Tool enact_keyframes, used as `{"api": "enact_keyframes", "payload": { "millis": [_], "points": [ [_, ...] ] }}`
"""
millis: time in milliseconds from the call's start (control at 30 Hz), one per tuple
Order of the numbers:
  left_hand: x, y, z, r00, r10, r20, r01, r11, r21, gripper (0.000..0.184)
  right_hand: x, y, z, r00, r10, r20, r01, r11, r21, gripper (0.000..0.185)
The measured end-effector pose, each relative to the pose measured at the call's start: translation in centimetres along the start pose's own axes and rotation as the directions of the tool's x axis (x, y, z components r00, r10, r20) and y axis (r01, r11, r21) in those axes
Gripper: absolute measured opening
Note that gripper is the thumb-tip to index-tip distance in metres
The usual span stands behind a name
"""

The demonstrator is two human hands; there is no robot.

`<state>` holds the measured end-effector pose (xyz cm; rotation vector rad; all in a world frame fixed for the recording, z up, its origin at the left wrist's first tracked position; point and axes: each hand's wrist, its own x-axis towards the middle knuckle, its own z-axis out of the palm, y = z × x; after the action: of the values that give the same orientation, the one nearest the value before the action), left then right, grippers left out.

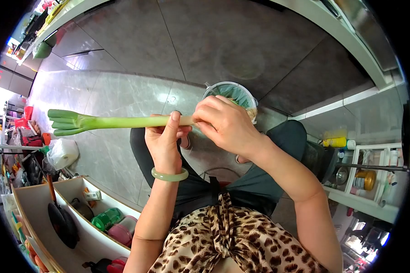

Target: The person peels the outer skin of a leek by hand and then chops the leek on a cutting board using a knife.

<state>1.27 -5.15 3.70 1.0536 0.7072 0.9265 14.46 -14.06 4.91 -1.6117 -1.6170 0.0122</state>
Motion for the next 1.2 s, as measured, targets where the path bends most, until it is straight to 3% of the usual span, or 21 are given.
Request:
{"api": "enact_keyframes", "payload": {
  "millis": [133, 300, 533, 600, 667, 733, 767, 800, 900, 1067, 1133, 1200],
  "points": [
    [-0.3, 0.1, -0.2, 0.999, 0.052, 0.000, -0.052, 0.999, 0.010, 0.020, -0.3, -0.3, 0.0, 1.000, 0.003, -0.001, -0.003, 1.000, 0.003, 0.009],
    [-0.7, 0.8, -0.3, 0.996, 0.083, -0.044, -0.082, 0.996, 0.035, 0.022, -2.1, -0.2, -0.8, 0.975, -0.221, -0.023, 0.218, 0.972, -0.087, 0.010],
    [-0.3, 0.8, -1.2, 0.992, 0.123, -0.018, -0.122, 0.990, 0.064, 0.024, -5.4, 0.2, -3.2, 0.977, -0.190, 0.098, 0.195, 0.979, -0.051, 0.009],
    [0.1, 0.8, -1.2, 0.993, 0.118, 0.001, -0.118, 0.991, 0.064, 0.024, -5.5, 0.4, -3.8, 0.985, -0.060, 0.159, 0.016, 0.964, 0.266, 0.006],
    [0.3, 0.9, -1.1, 0.998, 0.066, 0.004, -0.066, 0.996, 0.066, 0.024, -5.0, 0.4, -4.3, 0.981, -0.037, 0.189, -0.030, 0.940, 0.339, 0.006],
    [1.0, 0.7, -1.3, 0.999, 0.046, 0.004, -0.047, 0.997, 0.061, 0.023, -4.5, 0.8, -4.8, 0.938, 0.043, 0.344, -0.193, 0.890, 0.413, 0.009],
    [1.6, 0.6, -1.8, 0.999, 0.054, 0.001, -0.054, 0.998, 0.041, 0.025, -4.7, 1.4, -5.1, 0.931, 0.089, 0.353, -0.192, 0.944, 0.269, 0.011],
    [2.2, 0.6, -2.2, 0.998, 0.062, -0.006, -0.062, 0.998, 0.018, 0.027, -4.9, 2.1, -5.5, 0.930, 0.091, 0.356, -0.194, 0.944, 0.266, 0.011],
    [4.1, 0.5, -3.6, 0.997, 0.064, -0.040, -0.063, 0.998, 0.002, 0.024, -5.9, 4.8, -6.7, 0.919, 0.229, 0.320, -0.248, 0.968, 0.019, 0.010],
    [6.1, 0.1, -5.2, 0.993, 0.035, -0.116, -0.034, 0.999, 0.012, 0.024, -7.7, 10.5, -5.8, 0.857, 0.390, 0.336, -0.447, 0.888, 0.110, 0.011],
    [6.6, -0.2, -6.3, 0.993, 0.038, -0.115, -0.037, 0.999, 0.010, 0.024, -8.3, 13.7, -4.4, 0.834, 0.456, 0.310, -0.459, 0.886, -0.067, 0.012],
    [6.9, -0.3, -7.0, 0.983, 0.055, -0.177, -0.055, 0.998, 0.010, 0.022, -9.4, 16.8, -2.6, 0.803, 0.511, 0.308, -0.508, 0.856, -0.096, 0.012]
  ]
}}
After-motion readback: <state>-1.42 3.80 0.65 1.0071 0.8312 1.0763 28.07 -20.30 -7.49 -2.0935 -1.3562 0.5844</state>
